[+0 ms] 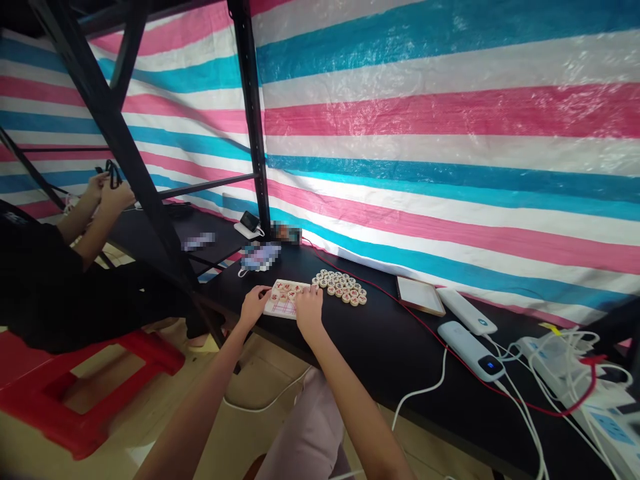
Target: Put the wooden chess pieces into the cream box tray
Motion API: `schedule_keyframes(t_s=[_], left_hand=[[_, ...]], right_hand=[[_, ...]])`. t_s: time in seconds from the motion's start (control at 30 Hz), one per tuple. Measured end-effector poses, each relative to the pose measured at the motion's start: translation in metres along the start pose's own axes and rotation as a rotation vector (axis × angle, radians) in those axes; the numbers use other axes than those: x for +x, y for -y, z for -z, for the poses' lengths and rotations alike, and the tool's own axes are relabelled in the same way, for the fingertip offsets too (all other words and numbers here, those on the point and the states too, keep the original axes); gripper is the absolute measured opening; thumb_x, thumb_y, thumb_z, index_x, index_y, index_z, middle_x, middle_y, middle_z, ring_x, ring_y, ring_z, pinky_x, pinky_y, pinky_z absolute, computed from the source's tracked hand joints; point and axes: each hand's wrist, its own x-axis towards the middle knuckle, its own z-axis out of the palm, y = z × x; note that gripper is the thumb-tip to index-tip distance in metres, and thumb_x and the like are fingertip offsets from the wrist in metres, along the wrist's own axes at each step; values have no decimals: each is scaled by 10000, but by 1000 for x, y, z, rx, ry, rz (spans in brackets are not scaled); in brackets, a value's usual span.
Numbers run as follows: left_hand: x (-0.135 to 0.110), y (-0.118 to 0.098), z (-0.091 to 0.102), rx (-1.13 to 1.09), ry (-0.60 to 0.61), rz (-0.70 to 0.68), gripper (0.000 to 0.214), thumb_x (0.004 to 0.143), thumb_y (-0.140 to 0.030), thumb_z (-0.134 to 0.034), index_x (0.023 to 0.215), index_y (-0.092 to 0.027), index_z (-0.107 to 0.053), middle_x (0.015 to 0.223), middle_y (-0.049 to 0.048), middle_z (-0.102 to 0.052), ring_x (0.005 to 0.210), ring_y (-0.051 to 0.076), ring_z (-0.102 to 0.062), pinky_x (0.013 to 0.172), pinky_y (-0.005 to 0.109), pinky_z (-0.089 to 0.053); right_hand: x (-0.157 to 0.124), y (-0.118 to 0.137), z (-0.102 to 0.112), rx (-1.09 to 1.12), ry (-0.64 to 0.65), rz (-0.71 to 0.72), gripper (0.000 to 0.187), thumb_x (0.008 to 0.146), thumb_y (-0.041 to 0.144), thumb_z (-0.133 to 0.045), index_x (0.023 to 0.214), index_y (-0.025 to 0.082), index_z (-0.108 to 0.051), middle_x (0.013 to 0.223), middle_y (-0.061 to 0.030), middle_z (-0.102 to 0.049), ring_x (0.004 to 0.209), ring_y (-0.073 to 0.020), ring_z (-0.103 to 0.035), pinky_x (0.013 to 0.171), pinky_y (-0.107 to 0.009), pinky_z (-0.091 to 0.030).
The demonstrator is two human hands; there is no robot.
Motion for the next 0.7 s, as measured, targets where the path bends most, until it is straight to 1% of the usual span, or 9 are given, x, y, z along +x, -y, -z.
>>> schedule_keyframes(t_s=[0.2, 0.37, 0.5, 0.63, 0.7], left_hand=[[0, 3, 0, 9, -2, -26, 240, 811, -316, -452, 908, -211, -646, 895, 26, -625, 732, 131, -545, 629, 236, -392], [-1, 1, 1, 5, -4, -11, 238, 807, -310, -463, 917, -208, -647, 913, 30, -633, 747, 133, -551, 660, 241, -405], [-1, 0, 2, 11, -1, -2, 236, 810, -311, -462, 913, -207, -646, 909, 30, -635, 741, 133, -552, 655, 241, -405], [0, 1, 1, 5, -1, -15, 237, 811, -318, -458, 906, -207, -645, 885, 30, -627, 723, 131, -545, 644, 240, -401], [0, 2, 1, -20, -2, -9, 258, 804, -325, -470, 978, -210, -623, 892, 25, -622, 702, 123, -539, 644, 240, -405]], right_hand=[[2, -4, -4, 13, -28, -42, 254, 861, 164, -400, 888, 161, -652, 944, -120, -619, 944, -247, -461, 761, -378, -265], [6, -5, -5, -12, -22, -42, 248, 861, 202, -419, 873, 149, -662, 921, -134, -620, 926, -246, -465, 780, -384, -264], [10, -6, -5, -19, -27, -44, 255, 860, 217, -421, 872, 152, -667, 900, -130, -617, 908, -242, -469, 786, -383, -267], [12, -3, -2, 16, -44, 27, 248, 861, 284, -445, 943, 190, -659, 951, -110, -595, 914, -229, -460, 787, -370, -267], [13, 0, -2, 48, -55, 76, 249, 853, 323, -469, 992, 221, -649, 983, -94, -585, 926, -221, -452, 794, -363, -264]])
